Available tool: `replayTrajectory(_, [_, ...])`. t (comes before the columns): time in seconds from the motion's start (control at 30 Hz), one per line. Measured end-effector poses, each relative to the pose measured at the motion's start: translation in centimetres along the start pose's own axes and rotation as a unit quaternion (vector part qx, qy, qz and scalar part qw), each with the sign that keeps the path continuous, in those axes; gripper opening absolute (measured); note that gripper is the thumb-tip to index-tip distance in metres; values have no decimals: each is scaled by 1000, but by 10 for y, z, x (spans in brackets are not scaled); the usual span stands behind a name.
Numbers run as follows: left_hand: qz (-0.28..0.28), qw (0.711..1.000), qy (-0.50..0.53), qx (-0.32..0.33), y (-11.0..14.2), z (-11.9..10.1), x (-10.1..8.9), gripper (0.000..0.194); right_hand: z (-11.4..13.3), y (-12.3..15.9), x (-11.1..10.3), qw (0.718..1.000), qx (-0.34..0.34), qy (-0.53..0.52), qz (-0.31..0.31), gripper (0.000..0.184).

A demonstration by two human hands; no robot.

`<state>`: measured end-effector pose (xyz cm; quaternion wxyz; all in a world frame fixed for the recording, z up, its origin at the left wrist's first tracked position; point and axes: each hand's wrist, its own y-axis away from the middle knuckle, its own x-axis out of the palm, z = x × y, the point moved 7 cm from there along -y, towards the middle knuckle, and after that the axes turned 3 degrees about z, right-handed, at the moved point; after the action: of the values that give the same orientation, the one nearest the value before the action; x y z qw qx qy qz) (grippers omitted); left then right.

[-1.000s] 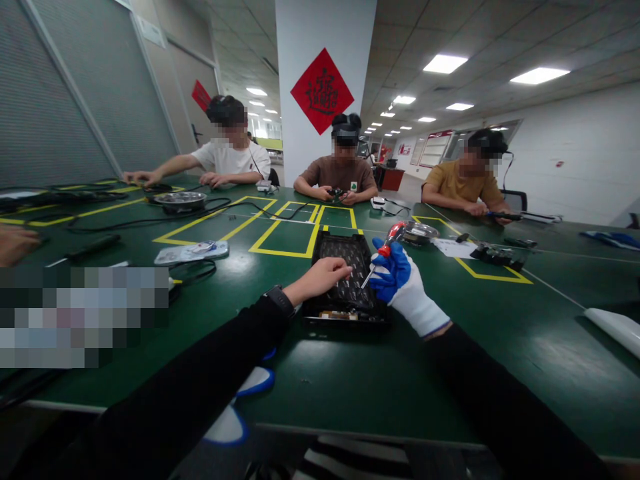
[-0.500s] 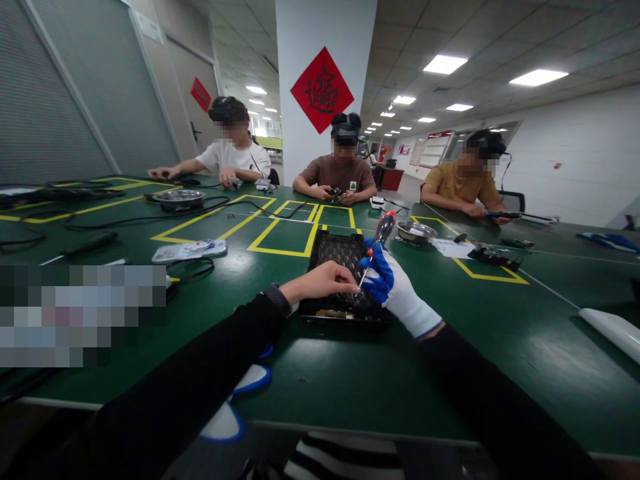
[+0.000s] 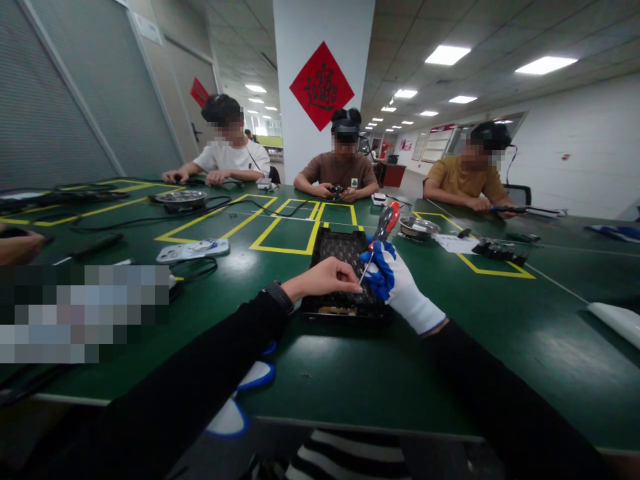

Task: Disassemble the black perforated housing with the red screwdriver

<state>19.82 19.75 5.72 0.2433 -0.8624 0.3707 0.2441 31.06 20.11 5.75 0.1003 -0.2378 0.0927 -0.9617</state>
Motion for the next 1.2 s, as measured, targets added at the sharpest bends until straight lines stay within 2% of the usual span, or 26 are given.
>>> replayTrajectory(0.13, [27,1000,7,-15,1,-1,4,37,2,2,0,1000,-11,13,-12,32])
replayTrajectory(0.37, [0,1000,13,-9,1,-1,0,34,-3,0,2,997,70,-41,15,28])
replayTrajectory(0.5, [1,1000,20,2,1,-3,1,32,-1,3,-3,999,37,14,-26,29])
replayTrajectory(0.6, [10,1000,25,10,1,-4,2,31,0,4,-2,999,21,17,-35,28])
replayTrajectory(0.8, [-22,999,23,12,2,-2,-3,31,-5,-2,1,994,81,-66,21,33])
replayTrajectory(0.9, [-26,999,18,15,2,-3,-3,31,-5,-1,-4,996,75,-41,-4,34])
replayTrajectory(1.07, [-16,1000,15,15,2,-2,-2,31,0,2,-8,997,28,3,-69,34])
replayTrajectory(1.13, [-15,1000,12,15,2,0,-2,33,-2,0,-7,997,42,-18,-59,33])
replayTrajectory(1.2, [-21,1000,9,15,1,1,-2,34,-3,-2,-3,997,58,-49,-16,33])
